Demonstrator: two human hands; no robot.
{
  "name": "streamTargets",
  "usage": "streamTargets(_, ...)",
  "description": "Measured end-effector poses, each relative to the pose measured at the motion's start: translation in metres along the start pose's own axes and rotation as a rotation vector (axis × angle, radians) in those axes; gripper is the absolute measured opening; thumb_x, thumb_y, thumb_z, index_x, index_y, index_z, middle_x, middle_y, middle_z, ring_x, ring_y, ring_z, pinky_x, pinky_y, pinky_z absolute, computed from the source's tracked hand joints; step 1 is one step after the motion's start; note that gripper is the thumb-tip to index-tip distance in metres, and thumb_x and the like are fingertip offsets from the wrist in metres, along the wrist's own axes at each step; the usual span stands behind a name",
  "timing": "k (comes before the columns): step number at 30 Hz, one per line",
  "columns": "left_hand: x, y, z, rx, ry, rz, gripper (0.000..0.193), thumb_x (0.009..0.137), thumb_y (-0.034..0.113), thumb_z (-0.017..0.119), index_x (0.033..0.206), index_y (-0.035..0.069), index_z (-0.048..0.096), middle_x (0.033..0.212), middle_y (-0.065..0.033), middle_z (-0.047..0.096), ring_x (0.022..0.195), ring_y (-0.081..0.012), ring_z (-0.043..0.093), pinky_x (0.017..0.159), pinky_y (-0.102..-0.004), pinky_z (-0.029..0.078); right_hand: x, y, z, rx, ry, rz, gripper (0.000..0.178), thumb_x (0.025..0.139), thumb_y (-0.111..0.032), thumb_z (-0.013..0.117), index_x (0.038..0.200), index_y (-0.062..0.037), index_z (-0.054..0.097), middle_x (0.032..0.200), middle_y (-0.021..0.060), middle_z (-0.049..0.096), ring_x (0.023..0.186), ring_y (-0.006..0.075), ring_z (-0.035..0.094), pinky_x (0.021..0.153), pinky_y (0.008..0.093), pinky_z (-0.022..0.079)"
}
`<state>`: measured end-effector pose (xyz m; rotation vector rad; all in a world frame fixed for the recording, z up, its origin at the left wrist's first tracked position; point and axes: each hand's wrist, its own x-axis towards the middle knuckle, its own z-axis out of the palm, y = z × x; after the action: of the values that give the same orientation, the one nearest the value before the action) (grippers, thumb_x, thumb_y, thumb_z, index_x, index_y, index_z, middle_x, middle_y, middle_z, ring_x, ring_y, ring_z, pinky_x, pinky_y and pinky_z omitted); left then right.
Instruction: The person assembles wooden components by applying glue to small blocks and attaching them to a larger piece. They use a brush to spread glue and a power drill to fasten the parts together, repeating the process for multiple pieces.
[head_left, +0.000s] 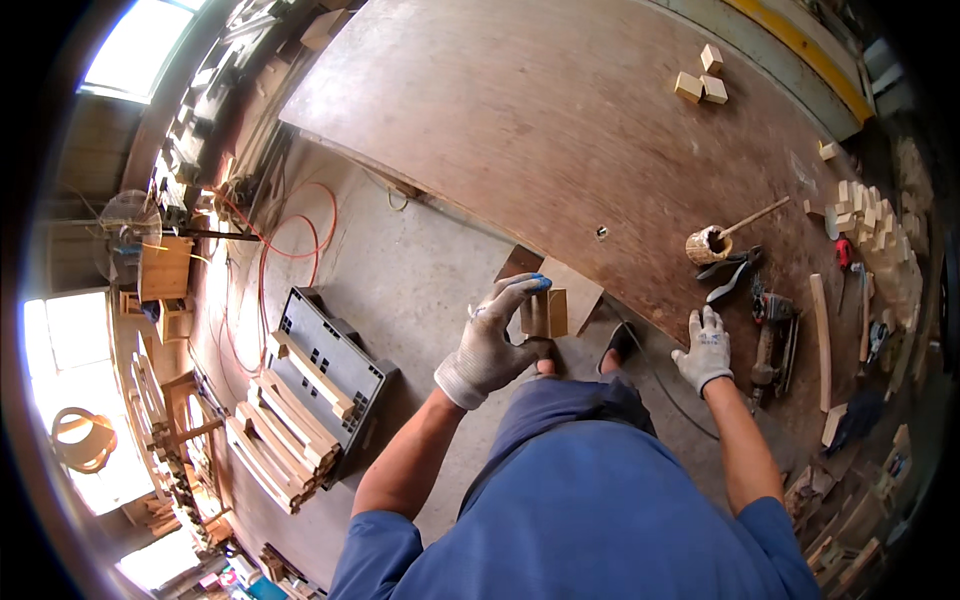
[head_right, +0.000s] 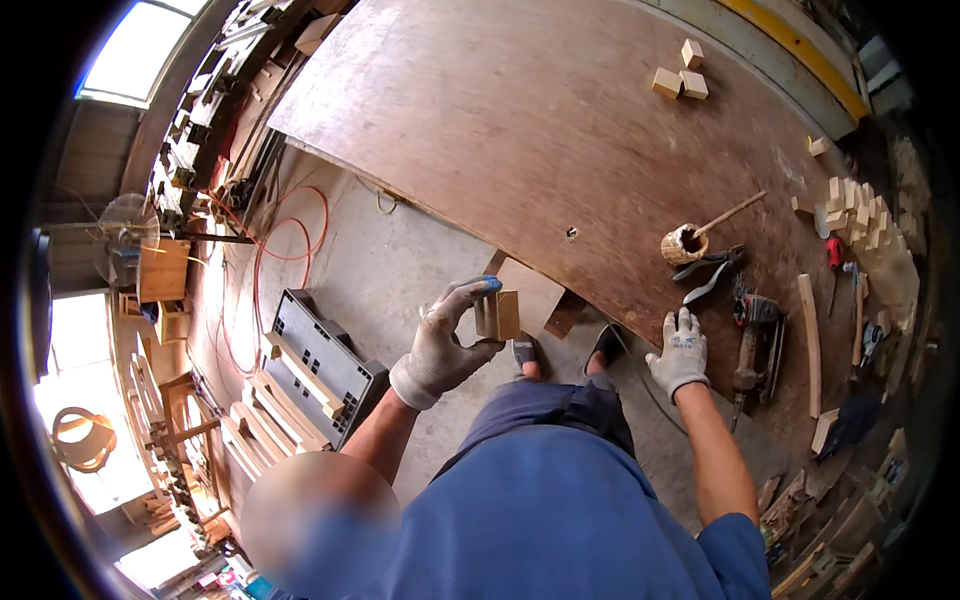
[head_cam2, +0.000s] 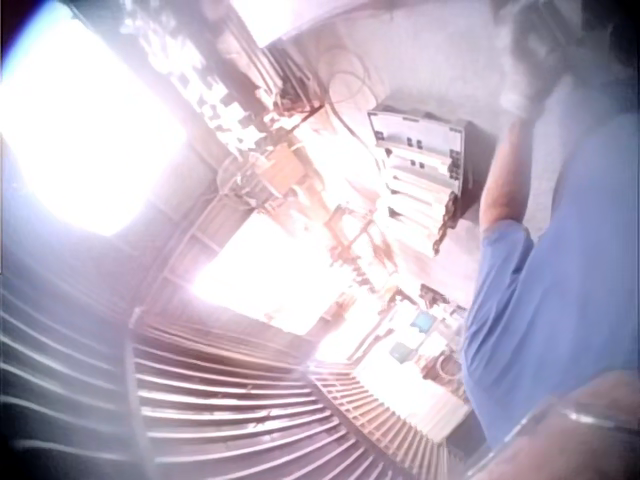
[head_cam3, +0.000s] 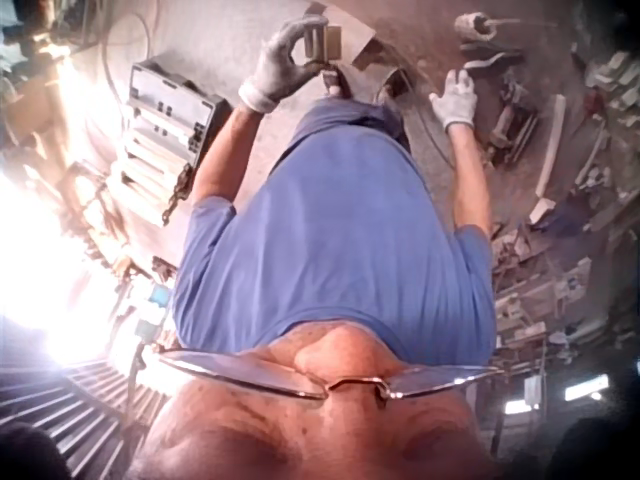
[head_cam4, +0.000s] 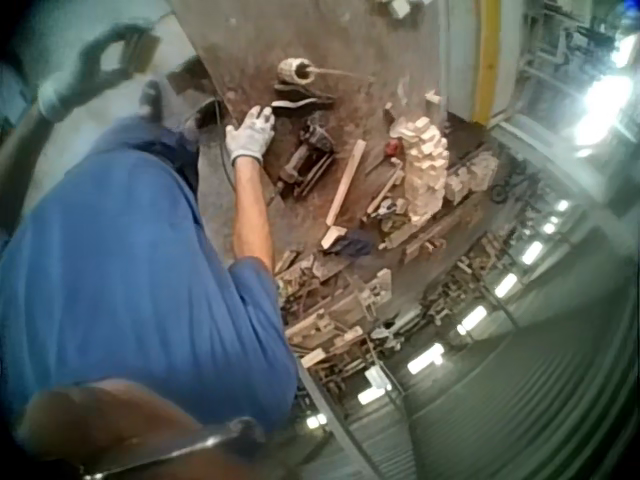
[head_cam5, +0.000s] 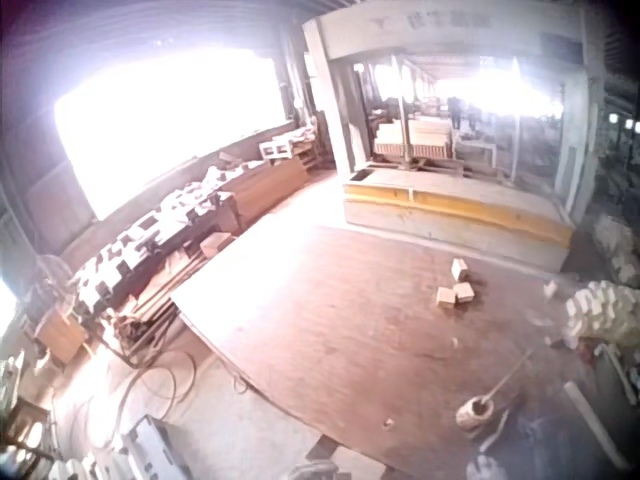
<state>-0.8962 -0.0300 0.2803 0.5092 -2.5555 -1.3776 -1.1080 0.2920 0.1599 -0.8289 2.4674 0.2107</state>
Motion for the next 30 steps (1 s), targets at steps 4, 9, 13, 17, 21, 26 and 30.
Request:
streamTargets(4,0.011,0.006,-0.004,0.151,-0.078,0.088,0.072,0.071,-0.002,0.081,0.139,0.006,0.059,0.137,-0.0180,0.063,0.125,-0.0377,0.064,0.105,-0.0428,0.054,0.001,-0.002,0.001,0.022,0.004,-0.022,0.093,0.080,-0.038,0.085,0.156,-0.0031,0.043,0.162,0.0219,0.038,0.150,0.0390,0.036,0.118,0.0515,0.038)
streamTargets(9,0.031,0.007,0.001,0.312,-0.220,0.139,0.070,0.070,-0.004,0.079,0.136,0.008,0.060,0.137,-0.0167,0.062,0.128,-0.0399,0.060,0.103,-0.0469,0.055,-0.003,0.001,0.010,0.065,0.065,-0.049,0.095,0.078,-0.037,0.086,0.155,-0.0022,0.043,0.162,0.0225,0.037,0.149,0.0396,0.036,0.119,0.0512,0.037)
streamTargets(13,0.038,0.004,0.004,0.406,-0.341,0.148,0.069,0.070,-0.004,0.079,0.136,0.009,0.060,0.138,-0.0159,0.060,0.131,-0.0401,0.056,0.105,-0.0477,0.053,-0.002,0.004,0.013,0.100,0.080,-0.049,0.096,0.077,-0.035,0.087,0.155,-0.0018,0.042,0.162,0.0228,0.036,0.149,0.0403,0.035,0.118,0.0511,0.038)
streamTargets(17,0.043,0.007,0.007,0.430,-0.380,0.168,0.069,0.071,-0.003,0.079,0.136,0.010,0.060,0.139,-0.0155,0.060,0.132,-0.0404,0.056,0.107,-0.0480,0.052,-0.003,0.003,0.015,0.108,0.098,-0.040,0.096,0.077,-0.035,0.087,0.155,-0.0019,0.042,0.162,0.0226,0.036,0.149,0.0403,0.035,0.118,0.0506,0.037)
streamTargets(21,0.048,0.009,0.011,0.435,-0.405,0.191,0.069,0.072,-0.003,0.080,0.137,0.011,0.060,0.141,-0.0154,0.059,0.133,-0.0407,0.055,0.108,-0.0479,0.052,-0.004,0.003,0.018,0.104,0.115,-0.036,0.095,0.078,-0.036,0.086,0.155,-0.0025,0.043,0.162,0.0220,0.037,0.149,0.0397,0.035,0.119,0.0497,0.036)
streamTargets(26,0.052,0.009,0.014,0.485,-0.416,0.170,0.069,0.072,-0.003,0.080,0.137,0.011,0.060,0.142,-0.0153,0.059,0.133,-0.0407,0.056,0.106,-0.0472,0.054,-0.004,0.001,0.013,0.156,0.074,-0.013,0.096,0.077,-0.032,0.087,0.156,-0.0023,0.041,0.165,0.0221,0.033,0.151,0.0410,0.033,0.121,0.0503,0.033)
streamTargets(30,0.052,0.006,0.014,0.487,-0.403,0.191,0.069,0.072,-0.004,0.080,0.137,0.011,0.060,0.142,-0.0154,0.059,0.132,-0.0406,0.057,0.105,-0.0471,0.055,-0.004,0.000,0.010,0.162,0.063,-0.007,0.097,0.077,-0.032,0.087,0.157,-0.0025,0.041,0.165,0.0219,0.033,0.151,0.0410,0.033,0.122,0.0502,0.033)
